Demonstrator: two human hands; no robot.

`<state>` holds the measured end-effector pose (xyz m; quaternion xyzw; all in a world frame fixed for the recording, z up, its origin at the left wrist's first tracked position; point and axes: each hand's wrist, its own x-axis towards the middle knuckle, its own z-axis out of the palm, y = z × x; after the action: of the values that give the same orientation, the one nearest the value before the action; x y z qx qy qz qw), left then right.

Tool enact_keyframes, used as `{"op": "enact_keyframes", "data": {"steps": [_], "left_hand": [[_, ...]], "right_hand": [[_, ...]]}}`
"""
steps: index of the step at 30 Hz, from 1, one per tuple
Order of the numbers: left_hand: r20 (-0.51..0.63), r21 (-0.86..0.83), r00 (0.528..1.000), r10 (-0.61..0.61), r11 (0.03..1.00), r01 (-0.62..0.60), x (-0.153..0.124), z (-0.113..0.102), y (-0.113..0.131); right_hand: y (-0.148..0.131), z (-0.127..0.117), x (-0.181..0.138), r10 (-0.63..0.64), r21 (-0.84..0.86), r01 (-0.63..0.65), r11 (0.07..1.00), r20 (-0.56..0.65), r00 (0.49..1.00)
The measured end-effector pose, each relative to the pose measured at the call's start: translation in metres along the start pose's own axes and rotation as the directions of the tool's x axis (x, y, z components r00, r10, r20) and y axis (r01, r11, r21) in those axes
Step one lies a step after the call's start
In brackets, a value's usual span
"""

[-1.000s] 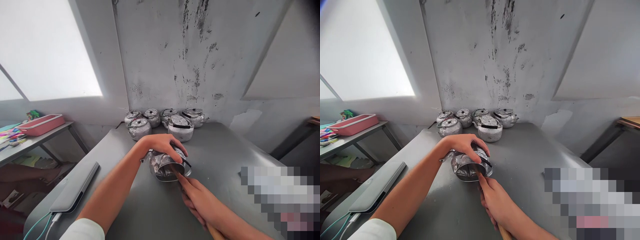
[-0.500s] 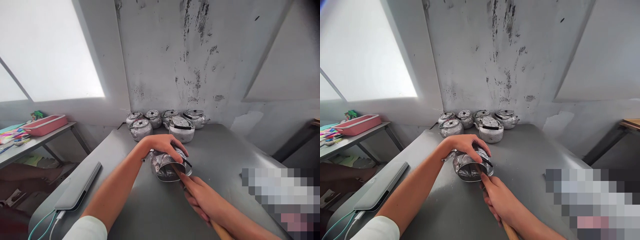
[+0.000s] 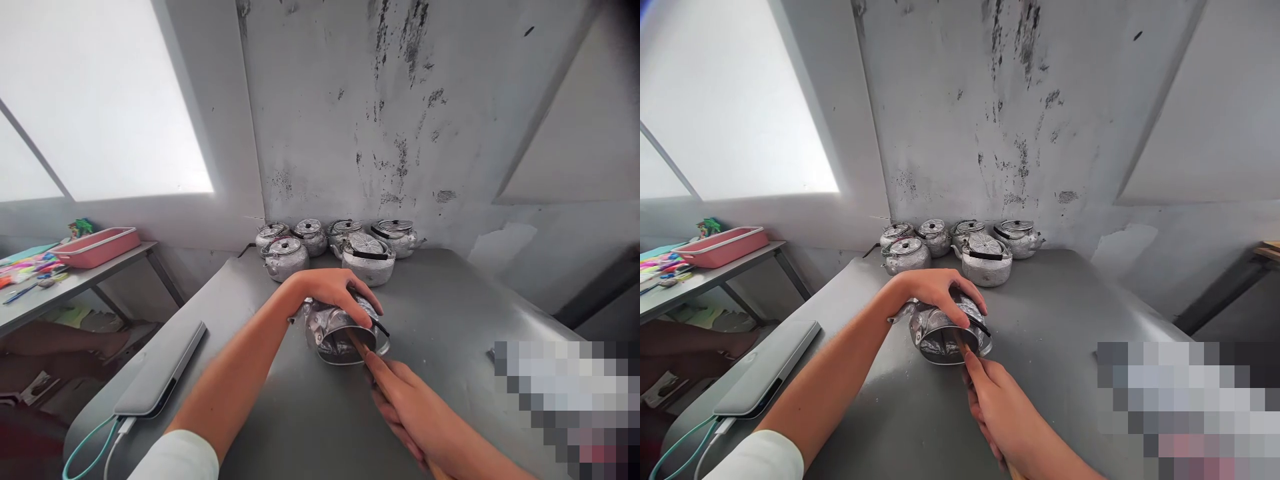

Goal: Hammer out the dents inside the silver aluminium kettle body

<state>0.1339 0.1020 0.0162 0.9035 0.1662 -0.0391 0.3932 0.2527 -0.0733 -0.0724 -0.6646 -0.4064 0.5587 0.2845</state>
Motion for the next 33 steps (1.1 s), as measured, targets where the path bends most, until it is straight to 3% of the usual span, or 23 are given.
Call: {"op": "enact_keyframes", "data": {"steps": [13,33], "left_hand": [[0.002,0.006,1.0,-0.013,1.0,0.013,-0.0003,-0.0004,0.0013],[0.006,0.005,1.0,-0.003,1.0,0.003,-0.0003,-0.0003,0.0001]], "right_hand": [[0.0001,-0.0029,-0.001,0.043,0.031,-0.041,0.999,-0.046,0.998],[-0.0038,-0.0049,0.0,0.036,-0.056,-0.037,0.998,-0.008,0.999]]}}
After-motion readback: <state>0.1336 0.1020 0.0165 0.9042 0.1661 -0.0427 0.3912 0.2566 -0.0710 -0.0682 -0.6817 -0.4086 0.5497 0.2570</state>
